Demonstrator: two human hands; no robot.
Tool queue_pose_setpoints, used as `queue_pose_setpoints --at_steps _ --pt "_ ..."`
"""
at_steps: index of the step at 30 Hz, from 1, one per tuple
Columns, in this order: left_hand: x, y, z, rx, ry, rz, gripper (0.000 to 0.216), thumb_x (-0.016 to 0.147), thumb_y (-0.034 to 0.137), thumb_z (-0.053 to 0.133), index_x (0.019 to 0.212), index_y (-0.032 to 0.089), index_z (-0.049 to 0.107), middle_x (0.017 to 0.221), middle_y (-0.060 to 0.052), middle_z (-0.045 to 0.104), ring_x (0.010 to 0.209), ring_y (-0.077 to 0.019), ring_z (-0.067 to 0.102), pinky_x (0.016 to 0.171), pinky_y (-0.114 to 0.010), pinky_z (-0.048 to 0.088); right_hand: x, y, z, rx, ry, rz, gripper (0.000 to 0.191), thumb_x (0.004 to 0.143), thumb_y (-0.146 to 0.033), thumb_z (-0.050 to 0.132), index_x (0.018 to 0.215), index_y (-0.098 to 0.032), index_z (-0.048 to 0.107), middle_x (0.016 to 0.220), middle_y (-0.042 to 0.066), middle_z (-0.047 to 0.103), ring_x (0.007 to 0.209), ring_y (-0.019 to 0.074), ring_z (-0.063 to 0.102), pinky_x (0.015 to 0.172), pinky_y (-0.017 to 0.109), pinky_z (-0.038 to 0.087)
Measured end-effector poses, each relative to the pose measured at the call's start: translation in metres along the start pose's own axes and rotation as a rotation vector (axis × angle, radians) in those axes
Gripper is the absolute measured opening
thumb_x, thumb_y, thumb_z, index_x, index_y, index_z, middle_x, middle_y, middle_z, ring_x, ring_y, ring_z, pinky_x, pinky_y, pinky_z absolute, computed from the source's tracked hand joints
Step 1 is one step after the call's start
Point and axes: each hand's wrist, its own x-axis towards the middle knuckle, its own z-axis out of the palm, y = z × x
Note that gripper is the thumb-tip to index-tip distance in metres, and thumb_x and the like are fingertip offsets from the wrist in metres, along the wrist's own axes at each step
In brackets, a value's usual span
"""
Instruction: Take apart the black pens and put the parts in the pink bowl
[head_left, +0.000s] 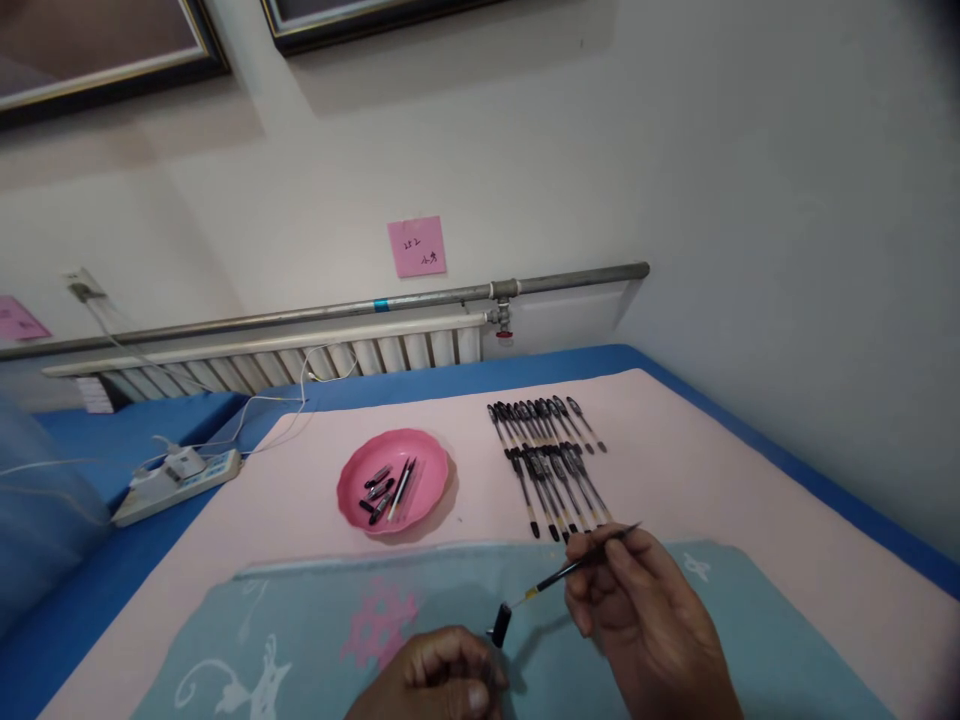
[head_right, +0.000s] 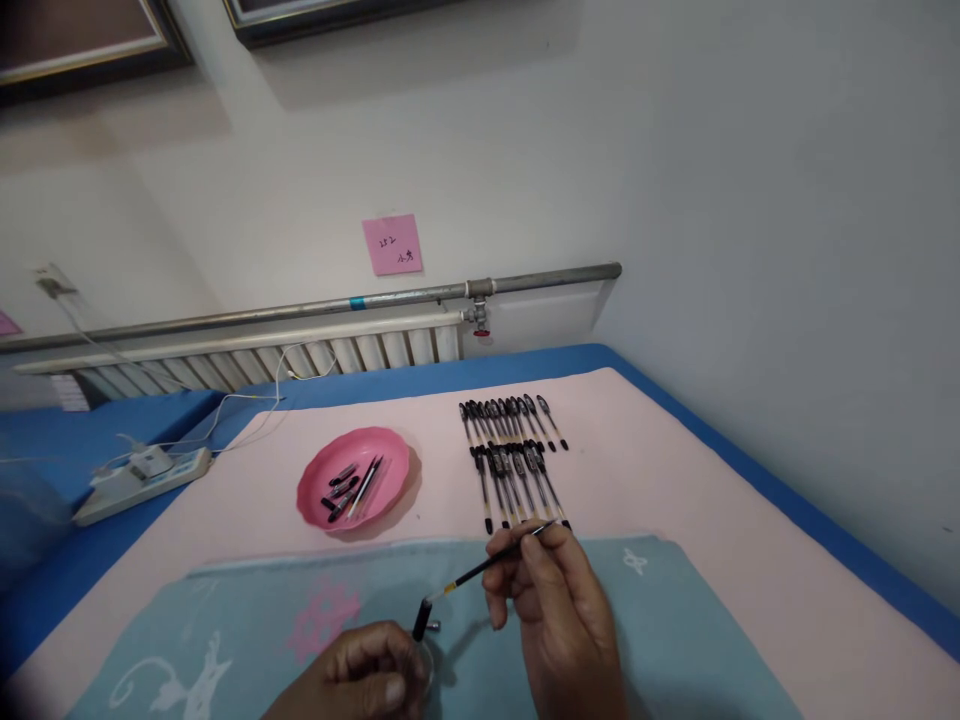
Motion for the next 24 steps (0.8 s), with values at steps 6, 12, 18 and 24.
queue_pose_setpoints --at_steps 6,12,18,24 --pt "0.002 0.001 -0.001 0.02 -0.012 -0.005 0.026 0.068 0.035 0.075 0.082 0.014 0.067 0.07 -0.004 0.063 0.059 -0.0101 0.053 0.054 -0.021 0.033 0.003 -0.004 0.003 -0.057 -0.004 0.007 0.016 0.083 -0.036 0.058 0.08 -0.021 0.059 0.077 0.002 0.061 0.056 0.0136 0.055 0.042 0.023 0.044" --pt "0.002 0.0 -0.003 0.012 -0.003 -0.024 0.025 0.068 0.034 0.075 0.082 0.014 0.067 0.069 -0.004 0.064 0.056 -0.0089 0.052 0.052 -0.021 0.031 0.001 -0.004 0.001 -0.123 -0.002 -0.009 0.017 0.083 -0.037 0.057 0.081 -0.02 0.057 0.078 0.004 0.061 0.057 0.0147 0.056 0.043 0.024 0.044" --pt "0.002 -0.006 -0.009 0.024 -0.031 -0.006 0.023 0.07 0.032 0.074 0.084 0.014 0.069 0.068 -0.004 0.064 0.056 -0.0088 0.052 0.053 -0.02 0.031 0.005 -0.01 0.0 -0.165 -0.076 -0.003 0.018 0.084 -0.038 0.056 0.081 -0.02 0.056 0.076 0.003 0.06 0.056 0.0148 0.056 0.043 0.024 0.043" --pt "0.0 -0.004 -0.008 0.071 0.012 -0.045 0.028 0.068 0.035 0.074 0.085 0.014 0.069 0.062 -0.002 0.06 0.051 -0.0071 0.047 0.051 -0.02 0.029 0.005 -0.019 -0.001 -0.486 -0.197 -0.03 0.028 0.085 -0.046 0.052 0.08 -0.019 0.057 0.069 0.004 0.061 0.054 0.0145 0.054 0.048 0.025 0.043"
